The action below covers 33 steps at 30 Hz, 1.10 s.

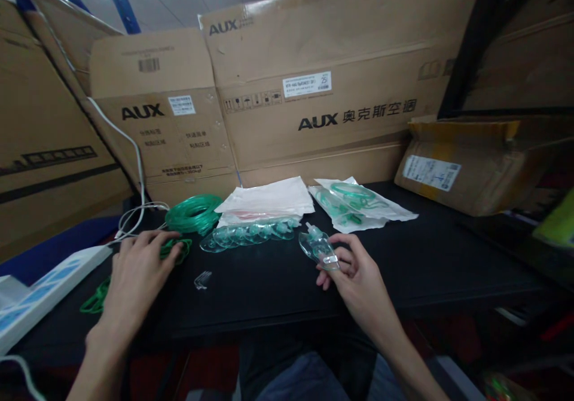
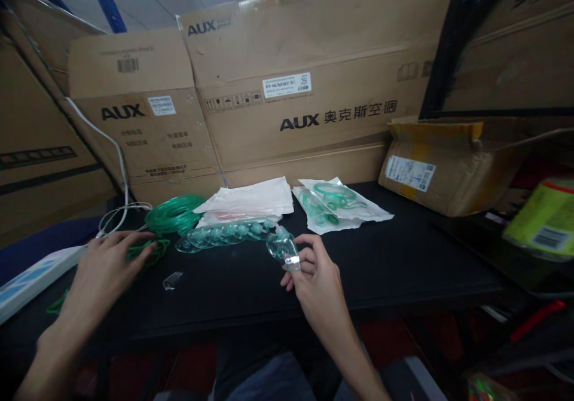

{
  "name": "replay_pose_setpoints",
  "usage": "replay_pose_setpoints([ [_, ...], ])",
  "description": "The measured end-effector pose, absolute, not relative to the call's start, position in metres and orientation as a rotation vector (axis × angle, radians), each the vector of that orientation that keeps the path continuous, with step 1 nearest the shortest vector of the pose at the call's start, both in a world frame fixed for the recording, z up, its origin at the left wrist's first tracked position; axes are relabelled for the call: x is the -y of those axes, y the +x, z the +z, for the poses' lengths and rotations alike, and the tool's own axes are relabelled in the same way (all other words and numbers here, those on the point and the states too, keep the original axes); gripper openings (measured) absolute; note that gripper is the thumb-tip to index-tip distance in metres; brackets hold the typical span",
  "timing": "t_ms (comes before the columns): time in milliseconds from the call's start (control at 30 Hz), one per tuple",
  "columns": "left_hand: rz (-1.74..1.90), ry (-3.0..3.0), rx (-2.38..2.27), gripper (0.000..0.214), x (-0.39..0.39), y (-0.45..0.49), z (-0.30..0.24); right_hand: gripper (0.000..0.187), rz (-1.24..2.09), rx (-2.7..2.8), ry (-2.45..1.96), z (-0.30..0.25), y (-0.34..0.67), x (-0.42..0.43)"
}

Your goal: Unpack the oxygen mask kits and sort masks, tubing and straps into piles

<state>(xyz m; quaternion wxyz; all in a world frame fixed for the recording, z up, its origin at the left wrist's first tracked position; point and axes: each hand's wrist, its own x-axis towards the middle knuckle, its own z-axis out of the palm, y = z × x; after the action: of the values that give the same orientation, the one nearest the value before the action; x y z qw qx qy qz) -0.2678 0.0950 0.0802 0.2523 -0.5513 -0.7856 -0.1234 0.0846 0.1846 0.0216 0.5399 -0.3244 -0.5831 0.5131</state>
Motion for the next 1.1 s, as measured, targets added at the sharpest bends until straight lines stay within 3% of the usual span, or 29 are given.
replay_pose_setpoints([
  [167, -1.087, -1.738, 2.095, 0.041, -0.1, -0.178, 0.085, 0.038, 1.222, 1.392, -0.764, 0.022, 0.085, -0.184],
  [333, -1.3, -2.558, 2.063, 0.029, -0.119, -0.082, 0.067, 0.059, 1.256, 1.398, -0.733, 0.026, 0.086, -0.182],
  [733, -2.189, -2.283, 2.212, 0.031, -0.136, -0.076, 0.05, 0.047, 1.101, 1.742, -0.706, 0.035, 0.091, -0.171],
  [900, -2.299, -2.43, 2.318, 0.041, -0.133, -0.08, 0.045, 0.025, 1.265, 1.671, -0.591, 0.039, 0.095, -0.171],
  [1100, -2.305, -2.445, 2.466, 0.044, -0.131, -0.08, 0.048, 0.033, 1.506, 1.619, -0.494, 0.04, 0.094, -0.175],
])
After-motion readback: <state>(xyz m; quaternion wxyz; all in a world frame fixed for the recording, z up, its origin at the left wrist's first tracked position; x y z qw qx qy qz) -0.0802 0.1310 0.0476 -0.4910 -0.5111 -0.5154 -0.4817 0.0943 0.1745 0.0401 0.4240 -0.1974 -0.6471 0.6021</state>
